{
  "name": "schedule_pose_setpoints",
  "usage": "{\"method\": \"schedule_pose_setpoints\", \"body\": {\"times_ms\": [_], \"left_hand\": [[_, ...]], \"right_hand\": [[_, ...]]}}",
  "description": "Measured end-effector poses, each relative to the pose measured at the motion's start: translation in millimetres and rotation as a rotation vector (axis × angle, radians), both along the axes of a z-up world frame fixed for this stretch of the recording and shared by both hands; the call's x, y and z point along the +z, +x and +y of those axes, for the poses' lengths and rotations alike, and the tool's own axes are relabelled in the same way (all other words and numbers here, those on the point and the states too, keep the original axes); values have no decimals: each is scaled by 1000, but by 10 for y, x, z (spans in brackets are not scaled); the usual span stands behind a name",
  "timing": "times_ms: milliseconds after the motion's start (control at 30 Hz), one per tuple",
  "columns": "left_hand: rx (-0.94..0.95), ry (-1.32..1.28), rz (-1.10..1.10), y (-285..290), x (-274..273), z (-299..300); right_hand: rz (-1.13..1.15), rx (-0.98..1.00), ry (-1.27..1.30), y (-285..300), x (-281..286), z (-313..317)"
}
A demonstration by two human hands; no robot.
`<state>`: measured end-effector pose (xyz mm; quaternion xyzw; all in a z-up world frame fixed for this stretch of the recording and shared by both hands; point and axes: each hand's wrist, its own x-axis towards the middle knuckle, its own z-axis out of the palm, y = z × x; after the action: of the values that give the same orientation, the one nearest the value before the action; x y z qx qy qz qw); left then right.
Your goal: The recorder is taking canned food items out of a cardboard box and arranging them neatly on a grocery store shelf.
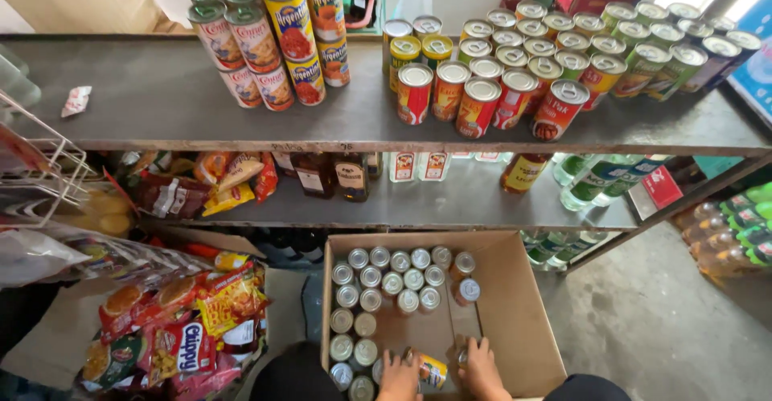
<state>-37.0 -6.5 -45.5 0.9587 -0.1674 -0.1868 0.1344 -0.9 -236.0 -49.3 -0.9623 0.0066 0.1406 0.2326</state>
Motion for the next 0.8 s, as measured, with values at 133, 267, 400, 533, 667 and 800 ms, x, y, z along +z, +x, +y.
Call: {"method": "schedule_pose_setpoints", "body": {"times_ms": [133,267,400,533,667,800], "left_hand": [[85,51,-568,84,-709,-95],[48,76,-412,70,-396,-81],[16,70,-163,40,35,-70],[41,50,-86,43,42,-100],[160,27,-462,15,-117,-116],[352,-228,-113,-100,350,-27]], "right_hand": [[-1,46,-26,29,-239,-21],[38,110,-42,-42,-111,20],[62,145,-34,-72,-153,7],[62,94,12,-139,57,-40],[-82,-21,164,-189,20,-128],[-185,-223,369,-122,261,-82]]}}
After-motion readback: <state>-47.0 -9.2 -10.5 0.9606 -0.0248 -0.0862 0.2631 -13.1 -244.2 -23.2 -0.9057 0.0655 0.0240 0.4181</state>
